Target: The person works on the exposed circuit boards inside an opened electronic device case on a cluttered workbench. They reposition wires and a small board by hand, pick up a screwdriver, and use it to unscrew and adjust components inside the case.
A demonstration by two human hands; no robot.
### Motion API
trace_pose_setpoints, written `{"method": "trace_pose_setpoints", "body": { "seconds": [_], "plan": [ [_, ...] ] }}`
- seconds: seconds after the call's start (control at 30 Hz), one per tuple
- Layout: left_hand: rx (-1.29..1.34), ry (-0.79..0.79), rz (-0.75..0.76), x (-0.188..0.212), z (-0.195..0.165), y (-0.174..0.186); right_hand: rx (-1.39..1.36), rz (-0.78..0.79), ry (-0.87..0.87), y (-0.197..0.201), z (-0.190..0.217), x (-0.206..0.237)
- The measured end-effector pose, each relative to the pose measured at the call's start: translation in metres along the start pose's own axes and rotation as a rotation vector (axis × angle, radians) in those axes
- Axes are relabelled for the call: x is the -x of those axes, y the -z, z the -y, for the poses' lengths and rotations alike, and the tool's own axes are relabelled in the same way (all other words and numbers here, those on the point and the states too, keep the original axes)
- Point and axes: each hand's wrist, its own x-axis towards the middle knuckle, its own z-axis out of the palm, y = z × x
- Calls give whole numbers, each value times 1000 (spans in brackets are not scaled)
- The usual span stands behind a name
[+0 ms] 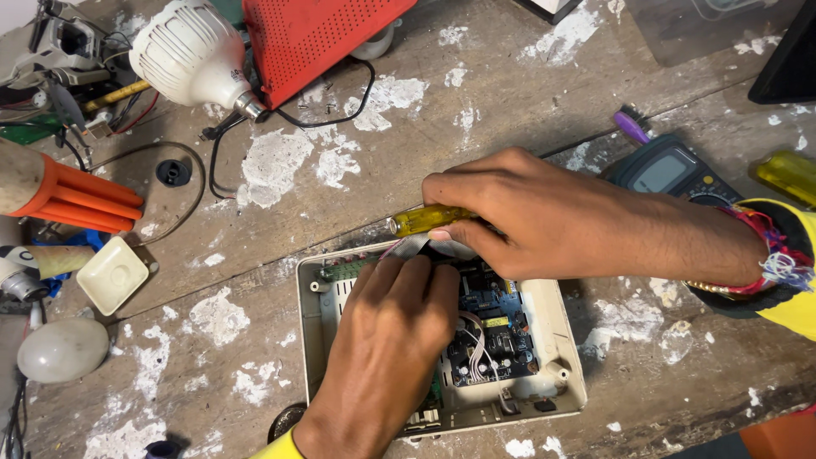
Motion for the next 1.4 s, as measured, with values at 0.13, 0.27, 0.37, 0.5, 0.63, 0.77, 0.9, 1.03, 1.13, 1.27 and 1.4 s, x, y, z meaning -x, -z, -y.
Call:
{"method": "trace_pose_setpoints", "body": {
  "seconds": [0.13,0.27,0.37,0.5,0.63,0.77,0.9,1.03,1.13,1.27,1.4],
  "plan": [
    [20,11,22,3,0,-4,-10,-108,143,-1,-2,2],
    [70,67,10,3,1,-5,-11,-93,149,-1,-2,3],
    [183,128,-11,4,4,1,-9,-77,144,-1,0,3],
    [258,173,6,4,4,4,-8,-65,115,1,0,3],
    [222,187,-43,4,2,-2,3,-42,38,0,-3,2],
    [322,350,-35,7,1,-6,-30,-7,-61,0,-9,0],
    [424,297,-143,7,3,-8,-383,-112,-15,12,-19,8],
    [522,344,-174,4,10,-9,-998,-165,321,5,-19,28],
    [566,352,-190,3,15,-5,-572,-292,221,-10,-11,42],
    [594,343,-192,2,19,-1,-491,-382,240,-28,0,43],
    [601,330,-193,3,20,-2,-455,-396,212,-28,5,39]
  ]
}}
